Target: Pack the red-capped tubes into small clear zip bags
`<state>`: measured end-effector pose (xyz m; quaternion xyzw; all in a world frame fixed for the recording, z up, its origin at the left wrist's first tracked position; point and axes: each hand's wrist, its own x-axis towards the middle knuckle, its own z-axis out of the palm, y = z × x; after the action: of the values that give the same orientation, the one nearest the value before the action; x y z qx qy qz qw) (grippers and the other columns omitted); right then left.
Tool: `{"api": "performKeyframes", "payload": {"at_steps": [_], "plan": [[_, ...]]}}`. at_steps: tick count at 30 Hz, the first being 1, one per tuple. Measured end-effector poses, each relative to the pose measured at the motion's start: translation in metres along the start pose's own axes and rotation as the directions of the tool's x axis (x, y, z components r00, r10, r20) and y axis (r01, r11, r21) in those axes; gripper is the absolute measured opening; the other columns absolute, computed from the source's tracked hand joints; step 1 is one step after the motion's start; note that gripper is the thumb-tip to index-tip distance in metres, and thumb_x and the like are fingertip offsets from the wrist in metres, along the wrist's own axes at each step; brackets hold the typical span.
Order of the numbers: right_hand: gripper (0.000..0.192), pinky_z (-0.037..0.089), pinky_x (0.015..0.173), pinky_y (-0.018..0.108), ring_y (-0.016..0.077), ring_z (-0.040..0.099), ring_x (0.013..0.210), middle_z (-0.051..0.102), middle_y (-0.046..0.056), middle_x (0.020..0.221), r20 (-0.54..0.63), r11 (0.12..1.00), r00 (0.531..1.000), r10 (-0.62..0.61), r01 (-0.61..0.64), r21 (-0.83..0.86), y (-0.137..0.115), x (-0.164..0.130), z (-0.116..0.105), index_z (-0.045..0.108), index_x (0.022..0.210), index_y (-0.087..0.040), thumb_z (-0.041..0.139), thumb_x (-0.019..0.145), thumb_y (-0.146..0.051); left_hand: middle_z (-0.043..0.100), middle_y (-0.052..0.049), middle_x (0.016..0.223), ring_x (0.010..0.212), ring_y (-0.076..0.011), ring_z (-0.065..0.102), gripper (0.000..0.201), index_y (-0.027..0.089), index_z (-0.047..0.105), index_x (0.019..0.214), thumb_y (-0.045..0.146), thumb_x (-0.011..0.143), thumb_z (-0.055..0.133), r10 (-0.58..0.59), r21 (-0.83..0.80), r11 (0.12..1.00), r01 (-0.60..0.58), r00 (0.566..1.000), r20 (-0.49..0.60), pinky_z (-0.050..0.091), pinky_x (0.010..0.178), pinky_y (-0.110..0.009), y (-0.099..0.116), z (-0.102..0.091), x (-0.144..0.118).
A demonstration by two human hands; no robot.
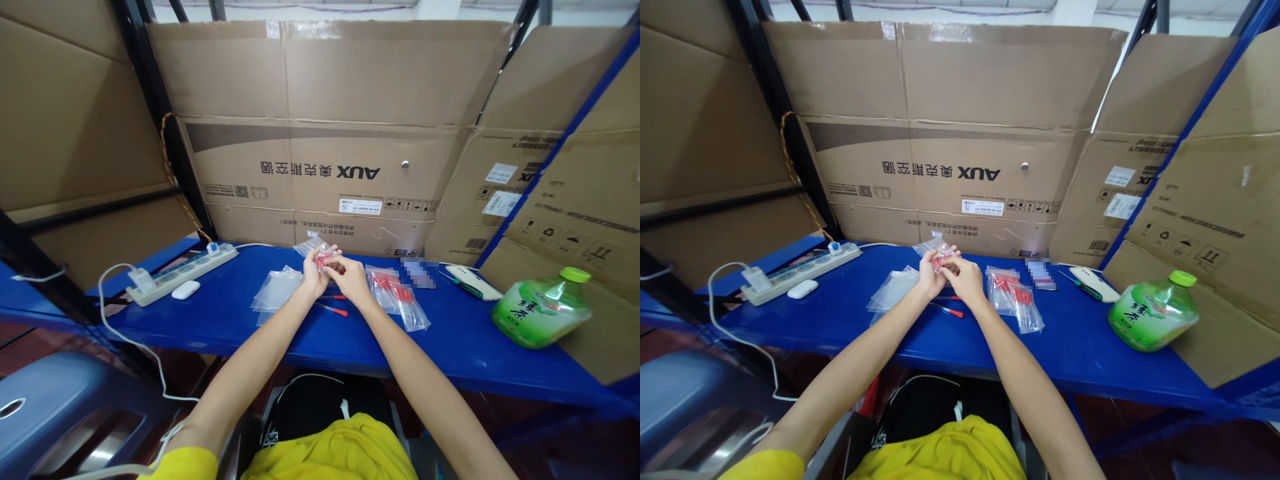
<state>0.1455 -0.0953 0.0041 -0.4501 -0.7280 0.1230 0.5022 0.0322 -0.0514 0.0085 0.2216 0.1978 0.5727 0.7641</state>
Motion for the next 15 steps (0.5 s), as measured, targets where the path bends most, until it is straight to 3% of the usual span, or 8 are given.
{"api": "performKeyframes", "payload": {"at_steps": [8, 15], "plan": [[0.015, 0.053, 0.076, 0.030, 0.0195, 0.070, 0.075, 0.080, 0.001, 0.093, -0.002, 0.999, 0.999, 0.053, -0.053, -0.011, -0.0021, -0.0005, -0.0003, 0.078, 0.094, -0.024, 0.067, 0.086, -0.031, 0.078, -0.015, 0.095, 0.095, -0.0279, 0.076, 0.041, 0.010, 0.072, 0.110, 0.034, 0.093, 0.043, -0.005, 0.008, 1.000, 0.005, 1.000, 0.009, 0.059, 0.093, -0.043, 0.0025, 0.0011, -0.0026], [0.013, 0.052, 0.079, 0.030, 0.0203, 0.073, 0.081, 0.080, 0.002, 0.094, -0.082, 0.998, 0.995, 0.058, -0.059, -0.011, -0.0015, -0.0010, 0.0014, 0.076, 0.092, -0.024, 0.067, 0.085, -0.029, 0.079, -0.017, 0.096, 0.093, -0.0288, 0.077, 0.045, 0.007, 0.072, 0.109, 0.034, 0.095, 0.039, -0.073, 0.019, 0.997, 0.072, 0.996, 0.045, 0.058, 0.097, -0.045, 0.0010, 0.0046, -0.0054]]}}
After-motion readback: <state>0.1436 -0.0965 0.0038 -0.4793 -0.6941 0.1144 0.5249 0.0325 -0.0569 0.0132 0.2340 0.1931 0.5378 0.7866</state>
